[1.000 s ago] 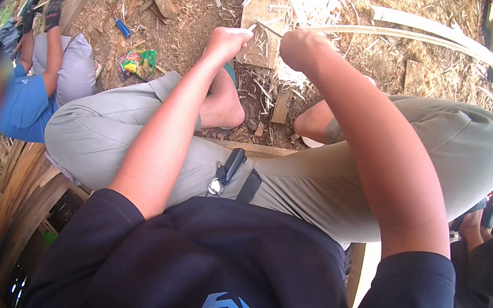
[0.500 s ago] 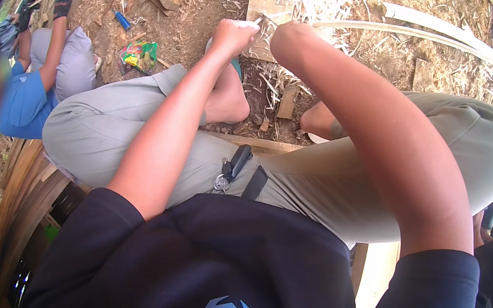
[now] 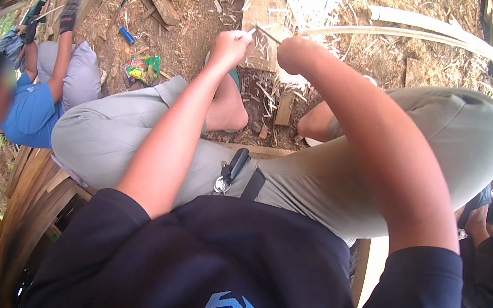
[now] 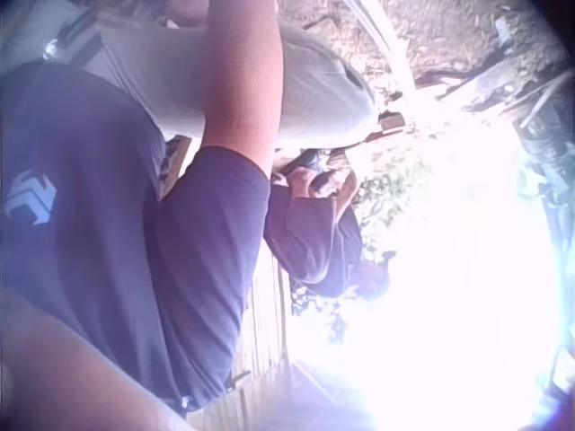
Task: The person sits on the ground and uses a knife to sharpen thin wooden sticks. They hold the sticks against a sanding block and rub them back and forth to smooth the surface, then inspect the sharpened tips. The person handles multiple sticks one by one, rotating them to work on different sides.
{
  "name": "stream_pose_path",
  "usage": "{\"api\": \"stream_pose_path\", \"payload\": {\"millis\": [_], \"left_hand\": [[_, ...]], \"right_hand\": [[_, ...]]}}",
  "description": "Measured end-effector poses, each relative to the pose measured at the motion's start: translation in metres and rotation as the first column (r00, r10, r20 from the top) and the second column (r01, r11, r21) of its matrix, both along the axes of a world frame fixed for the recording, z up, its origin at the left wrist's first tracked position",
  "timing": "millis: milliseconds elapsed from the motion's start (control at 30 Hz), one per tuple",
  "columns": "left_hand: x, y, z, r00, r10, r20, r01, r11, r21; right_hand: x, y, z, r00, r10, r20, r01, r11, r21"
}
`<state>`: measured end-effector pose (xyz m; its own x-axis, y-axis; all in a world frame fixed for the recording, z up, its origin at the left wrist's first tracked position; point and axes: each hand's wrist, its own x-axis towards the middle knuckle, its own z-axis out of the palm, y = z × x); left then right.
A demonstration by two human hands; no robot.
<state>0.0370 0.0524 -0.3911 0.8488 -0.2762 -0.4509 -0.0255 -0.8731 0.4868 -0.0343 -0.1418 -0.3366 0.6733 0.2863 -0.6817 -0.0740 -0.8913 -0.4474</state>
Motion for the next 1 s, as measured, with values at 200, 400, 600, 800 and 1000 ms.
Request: {"api": "stream_pose_path", "payload": {"millis": [200, 400, 600, 800, 1000], "left_hand": [[0.008, 0.022, -0.001, 0.962, 0.112, -0.249, -0.110, 0.994, 0.022], [0.008, 0.020, 0.006, 0.969, 0.108, -0.221, -0.090, 0.992, 0.091], [0.010, 0.026, -0.005, 0.973, 0.090, -0.213, -0.085, 0.996, 0.032], [0.015, 0.031, -0.011, 0.962, 0.072, -0.262, -0.077, 0.997, -0.009], [0.014, 0.026, -0.006, 0.967, 0.082, -0.242, -0.090, 0.996, -0.023]], "right_hand": [[0.026, -0.027, 0.036, 0.919, -0.362, 0.155, 0.354, 0.932, 0.073], [0.022, -0.018, 0.026, 0.955, -0.277, 0.109, 0.285, 0.956, -0.065], [0.006, 0.007, 0.018, 0.971, -0.234, 0.036, 0.233, 0.971, 0.049], [0.010, 0.009, 0.012, 0.993, 0.021, 0.118, -0.023, 1.000, 0.017], [0.005, 0.011, -0.002, 0.988, -0.007, 0.151, 0.005, 1.000, 0.016]]}}
